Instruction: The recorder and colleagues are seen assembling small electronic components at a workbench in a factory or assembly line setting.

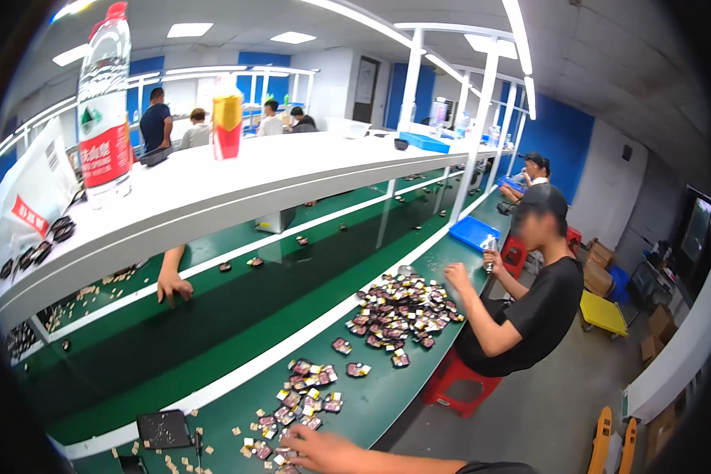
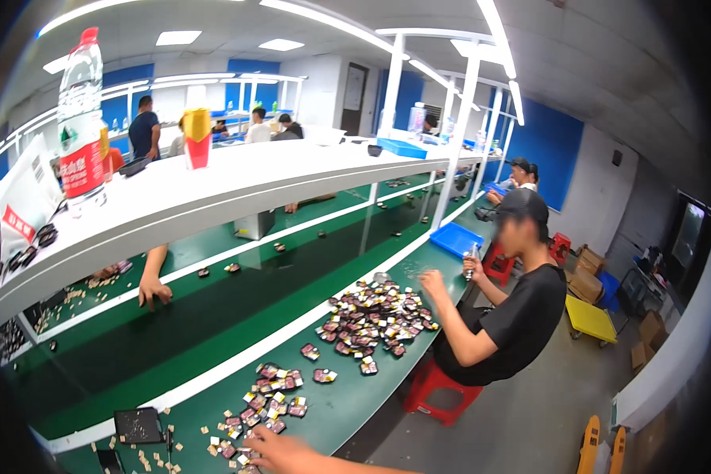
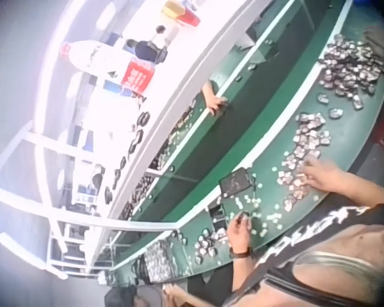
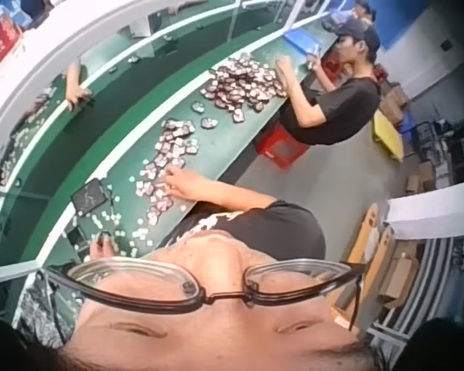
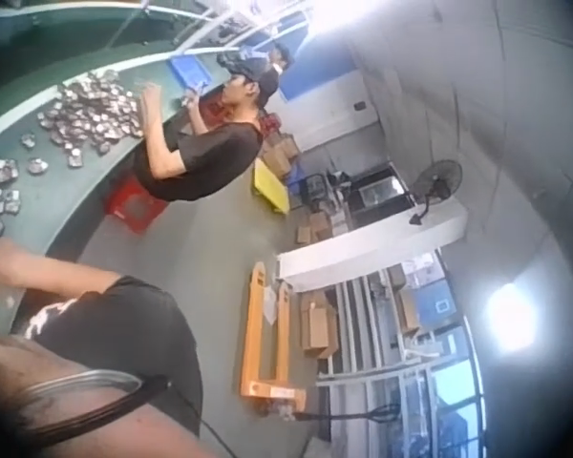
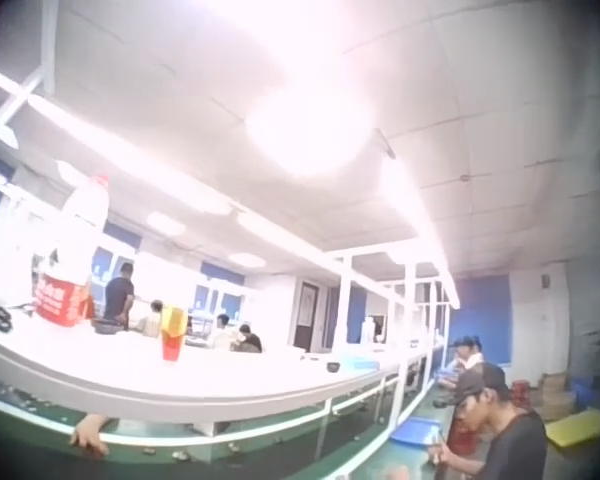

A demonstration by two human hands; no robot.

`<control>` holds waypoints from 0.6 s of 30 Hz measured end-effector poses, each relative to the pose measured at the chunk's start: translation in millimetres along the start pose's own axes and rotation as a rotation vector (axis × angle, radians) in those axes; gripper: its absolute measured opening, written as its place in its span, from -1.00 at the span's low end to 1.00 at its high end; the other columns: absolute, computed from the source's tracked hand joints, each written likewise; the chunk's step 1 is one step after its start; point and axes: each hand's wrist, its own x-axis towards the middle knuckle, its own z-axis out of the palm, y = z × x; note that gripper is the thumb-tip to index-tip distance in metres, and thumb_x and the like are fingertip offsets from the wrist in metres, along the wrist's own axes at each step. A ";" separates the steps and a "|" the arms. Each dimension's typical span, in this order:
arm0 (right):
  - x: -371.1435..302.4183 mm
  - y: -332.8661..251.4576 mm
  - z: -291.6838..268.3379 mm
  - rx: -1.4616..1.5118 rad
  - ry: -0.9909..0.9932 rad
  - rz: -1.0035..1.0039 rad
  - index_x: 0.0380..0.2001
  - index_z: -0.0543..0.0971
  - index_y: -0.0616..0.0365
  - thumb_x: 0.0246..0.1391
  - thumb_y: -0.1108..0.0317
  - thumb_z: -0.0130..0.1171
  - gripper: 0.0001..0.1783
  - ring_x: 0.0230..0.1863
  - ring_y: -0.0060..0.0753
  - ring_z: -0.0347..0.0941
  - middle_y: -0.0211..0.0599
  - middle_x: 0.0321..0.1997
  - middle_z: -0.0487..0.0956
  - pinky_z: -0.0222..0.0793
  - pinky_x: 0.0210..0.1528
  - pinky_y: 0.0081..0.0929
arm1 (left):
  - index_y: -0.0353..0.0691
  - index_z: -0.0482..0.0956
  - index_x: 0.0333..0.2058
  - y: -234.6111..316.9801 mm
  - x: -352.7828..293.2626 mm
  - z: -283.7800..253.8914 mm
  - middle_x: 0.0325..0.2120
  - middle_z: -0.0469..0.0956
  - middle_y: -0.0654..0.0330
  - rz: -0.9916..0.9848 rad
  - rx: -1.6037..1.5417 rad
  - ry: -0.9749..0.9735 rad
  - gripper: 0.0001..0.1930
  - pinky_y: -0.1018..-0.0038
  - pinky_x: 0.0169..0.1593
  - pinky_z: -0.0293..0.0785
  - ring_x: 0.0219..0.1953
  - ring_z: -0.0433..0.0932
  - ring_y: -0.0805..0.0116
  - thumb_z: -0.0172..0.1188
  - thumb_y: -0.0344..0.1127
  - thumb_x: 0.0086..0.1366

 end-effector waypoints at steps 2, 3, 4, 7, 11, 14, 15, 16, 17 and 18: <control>8.4 7.9 6.7 -0.186 -0.104 -0.050 0.11 0.48 -0.12 0.24 0.14 0.09 -0.62 -0.22 -0.09 0.59 -0.19 0.15 0.36 0.59 -0.27 -0.25 | -0.36 0.52 -0.05 -9.3 4.0 -38.7 -0.34 0.56 0.21 0.053 0.009 0.146 -0.79 0.58 -0.27 0.48 -0.36 0.51 0.50 0.14 -0.45 0.37; 11.2 28.8 23.7 -0.187 -0.100 -0.068 0.15 0.45 -0.24 0.21 0.06 0.08 -0.57 -0.20 0.01 0.58 -0.17 0.20 0.31 0.59 -0.30 -0.16 | -0.35 0.50 -0.04 -9.6 4.8 -54.5 -0.35 0.55 0.22 0.131 0.034 0.257 -0.78 0.58 -0.29 0.47 -0.38 0.50 0.50 0.13 -0.43 0.37; 23.0 28.2 25.5 -0.283 -0.143 -0.168 0.15 0.45 -0.21 0.18 -0.01 0.10 -0.53 -0.07 0.02 0.55 -0.16 0.16 0.33 0.60 -0.26 -0.11 | -0.35 0.49 -0.02 -21.5 -5.9 -78.8 -0.36 0.54 0.24 0.186 0.076 0.401 -0.76 0.58 -0.31 0.46 -0.40 0.49 0.50 0.13 -0.42 0.38; 30.3 3.4 6.1 -0.274 -0.269 -0.003 0.13 0.47 -0.22 0.16 -0.02 0.12 -0.53 -0.01 0.02 0.53 -0.16 0.20 0.36 0.57 -0.15 -0.08 | -0.19 0.45 -0.12 -18.5 -15.8 -93.7 -0.44 0.46 0.35 0.075 -0.234 0.544 -0.83 0.66 -0.51 0.37 -0.53 0.43 0.59 0.14 -0.45 0.32; 15.3 5.5 13.8 -0.289 0.087 -0.009 -0.05 0.61 -0.07 -0.07 0.18 0.42 -0.55 -0.10 0.04 0.54 -0.14 0.09 0.42 0.52 -0.24 -0.16 | -0.24 0.50 -0.14 -2.1 9.9 -78.5 -0.44 0.52 0.33 0.074 -0.569 0.378 -0.82 0.70 -0.47 0.34 -0.49 0.47 0.59 0.23 -0.42 0.30; 12.3 12.8 24.2 -0.268 0.131 -0.123 -0.03 0.57 0.00 -0.17 0.19 0.48 -0.44 -0.07 0.08 0.49 -0.12 0.04 0.40 0.47 -0.20 -0.17 | -0.29 0.50 -0.12 7.8 6.3 -76.1 -0.40 0.58 0.27 0.034 -0.493 0.328 -0.80 0.70 -0.44 0.36 -0.47 0.46 0.63 0.22 -0.45 0.29; 11.2 6.6 27.6 -0.274 0.114 -0.140 -0.03 0.56 0.09 -0.17 0.27 0.46 -0.44 0.00 0.10 0.44 -0.07 0.05 0.39 0.43 -0.09 -0.16 | -0.30 0.50 -0.11 9.1 2.1 -76.5 -0.39 0.59 0.26 0.051 -0.491 0.328 -0.80 0.70 -0.44 0.35 -0.49 0.45 0.64 0.21 -0.46 0.29; 10.4 -0.7 31.7 -0.283 0.104 -0.154 -0.03 0.54 0.18 -0.18 0.35 0.45 -0.44 0.07 0.12 0.39 -0.02 0.05 0.38 0.38 0.03 -0.14 | -0.31 0.50 -0.11 9.1 -2.6 -78.2 -0.39 0.59 0.26 0.071 -0.490 0.320 -0.80 0.70 -0.44 0.35 -0.50 0.44 0.64 0.20 -0.48 0.29; 11.7 -3.1 34.5 -0.286 0.083 -0.180 -0.03 0.54 0.18 -0.18 0.35 0.45 -0.44 0.07 0.12 0.39 -0.02 0.05 0.38 0.38 0.03 -0.14 | -0.33 0.49 -0.10 8.4 -6.9 -79.8 -0.39 0.59 0.27 0.078 -0.452 0.334 -0.81 0.70 -0.43 0.36 -0.48 0.43 0.67 0.16 -0.50 0.30; 11.4 -5.0 37.8 -0.264 0.065 -0.149 -0.03 0.53 0.19 -0.17 0.36 0.44 -0.44 0.07 0.12 0.38 -0.02 0.05 0.38 0.37 0.04 -0.13 | -0.33 0.49 -0.10 5.0 -10.5 -83.2 -0.39 0.59 0.27 0.074 -0.463 0.351 -0.81 0.70 -0.43 0.36 -0.48 0.43 0.67 0.16 -0.50 0.30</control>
